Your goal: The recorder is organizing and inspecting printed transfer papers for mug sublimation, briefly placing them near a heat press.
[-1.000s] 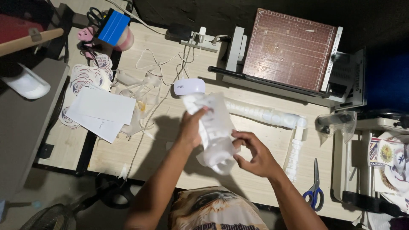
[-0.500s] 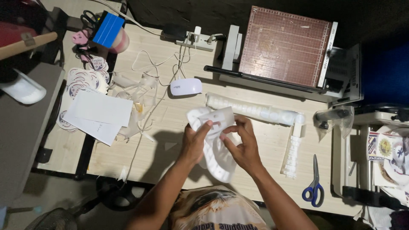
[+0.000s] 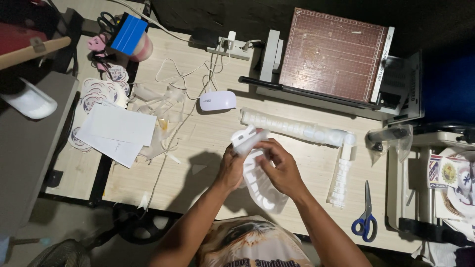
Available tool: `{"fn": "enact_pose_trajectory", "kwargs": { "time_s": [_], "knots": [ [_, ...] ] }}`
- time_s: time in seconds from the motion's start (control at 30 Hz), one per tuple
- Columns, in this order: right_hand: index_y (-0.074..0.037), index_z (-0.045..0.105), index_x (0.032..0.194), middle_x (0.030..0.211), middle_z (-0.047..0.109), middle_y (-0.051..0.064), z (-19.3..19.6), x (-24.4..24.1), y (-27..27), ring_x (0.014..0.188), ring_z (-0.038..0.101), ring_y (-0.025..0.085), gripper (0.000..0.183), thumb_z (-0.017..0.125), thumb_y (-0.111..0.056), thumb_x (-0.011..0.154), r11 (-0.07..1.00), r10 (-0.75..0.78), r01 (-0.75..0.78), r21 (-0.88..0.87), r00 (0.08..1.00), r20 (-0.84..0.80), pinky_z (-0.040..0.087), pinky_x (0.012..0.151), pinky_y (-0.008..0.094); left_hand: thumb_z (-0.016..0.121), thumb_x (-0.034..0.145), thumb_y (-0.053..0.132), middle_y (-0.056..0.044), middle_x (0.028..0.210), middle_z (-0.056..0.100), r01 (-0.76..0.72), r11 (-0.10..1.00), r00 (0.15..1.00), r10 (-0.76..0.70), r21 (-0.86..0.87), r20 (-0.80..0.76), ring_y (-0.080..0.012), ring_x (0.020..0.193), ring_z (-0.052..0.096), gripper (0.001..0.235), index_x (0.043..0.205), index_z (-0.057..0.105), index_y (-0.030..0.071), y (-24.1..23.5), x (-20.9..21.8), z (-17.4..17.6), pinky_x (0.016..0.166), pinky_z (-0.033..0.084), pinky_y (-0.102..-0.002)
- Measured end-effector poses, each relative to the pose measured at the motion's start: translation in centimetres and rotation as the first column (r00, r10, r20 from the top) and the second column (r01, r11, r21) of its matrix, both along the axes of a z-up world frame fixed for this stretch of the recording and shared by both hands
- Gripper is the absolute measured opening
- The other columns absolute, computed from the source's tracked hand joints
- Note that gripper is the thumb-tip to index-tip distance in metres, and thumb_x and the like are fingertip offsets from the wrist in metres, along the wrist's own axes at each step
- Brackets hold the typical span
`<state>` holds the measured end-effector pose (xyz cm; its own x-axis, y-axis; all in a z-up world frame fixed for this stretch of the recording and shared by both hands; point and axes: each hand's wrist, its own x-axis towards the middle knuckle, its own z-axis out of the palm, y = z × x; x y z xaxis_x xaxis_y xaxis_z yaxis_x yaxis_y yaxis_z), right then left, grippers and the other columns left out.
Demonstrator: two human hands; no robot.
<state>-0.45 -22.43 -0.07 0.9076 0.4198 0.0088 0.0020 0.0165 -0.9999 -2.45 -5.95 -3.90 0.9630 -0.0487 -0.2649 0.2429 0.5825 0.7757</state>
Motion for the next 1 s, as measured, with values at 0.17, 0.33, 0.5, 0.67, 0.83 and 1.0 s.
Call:
{"fn": "enact_pose_trajectory", "kwargs": {
  "time_s": [0.17,0.33,0.5,0.67,0.83,1.0],
  "knots": [
    [-0.006,0.066,0.12,0.103,0.063,0.002,0.8,-0.1,0.2,0.075,0.049,0.009,0.037,0.079,-0.006,0.085,0.979,0.057,-0.07,-0.19,0.995,-0.076,0.046,0.066,0.024,0.053,0.102,0.04,-0.017,0.126,0.068,-0.078,0.992,0.996,0.074,-0.097,-0.047,-0.0249,0.112,0.069,0.055,0.137,0.055,-0.002,1.7,1.5,2.6,0.097,0.057,-0.04],
    [-0.007,0.064,0.103,0.094,0.068,-0.001,-5.1,-1.5,-2.3,0.08,0.064,0.006,0.026,0.081,-0.011,0.084,0.96,0.083,-0.135,-0.246,0.974,-0.211,0.056,0.069,0.024,0.05,0.105,0.039,-0.025,0.115,0.069,-0.155,0.95,0.98,0.183,-0.27,0.082,-0.0343,0.109,0.07,0.052,0.139,0.049,-0.001,5.9,2.8,4.1,0.102,0.055,-0.049],
    [0.001,0.06,0.1,0.091,0.067,0.012,-8.7,-2.0,-4.4,0.084,0.062,0.02,0.032,0.086,-0.015,0.092,0.941,0.014,-0.105,-0.322,0.961,-0.275,0.055,0.075,0.033,0.049,0.114,0.035,-0.018,0.102,0.066,-0.21,0.927,0.951,0.267,-0.31,0.156,-0.0347,0.101,0.068,0.042,0.132,0.052,-0.003,7.2,2.2,2.8,0.098,0.056,-0.051],
    [-0.003,0.043,0.137,0.134,0.056,0.014,0.2,-0.6,-1.9,0.124,0.054,0.026,0.082,0.091,-0.025,0.075,0.893,0.111,-0.062,-0.445,0.99,0.085,0.048,0.101,0.044,0.045,0.109,0.043,-0.016,0.093,0.069,-0.119,0.993,0.98,0.118,-0.003,0.158,-0.0293,0.093,0.07,0.049,0.128,0.056,-0.001,5.5,0.4,4.0,0.087,0.059,-0.045],
    [0.007,0.038,0.154,0.149,0.049,0.025,0.4,-0.6,0.1,0.131,0.049,0.035,0.101,0.091,-0.026,0.074,0.96,0.218,-0.135,-0.244,0.91,0.352,0.042,0.102,0.049,0.042,0.11,0.048,-0.014,0.098,0.073,0.158,0.962,0.947,-0.212,0.224,0.24,-0.0252,0.093,0.072,0.058,0.124,0.062,-0.005,2.8,-1.8,4.7,0.088,0.061,-0.041],
    [-0.006,0.079,0.104,0.084,0.079,0.002,0.0,-2.0,1.7,0.074,0.073,0.017,0.035,0.082,-0.032,0.082,0.808,0.339,-0.443,-0.388,0.888,-0.31,0.059,0.073,0.034,0.047,0.111,0.038,-0.014,0.1,0.071,0.017,0.996,0.963,0.008,-0.092,0.27,-0.0271,0.097,0.07,0.044,0.125,0.058,-0.002,5.3,-2.7,6.5,0.095,0.057,-0.044]
  ]
}}
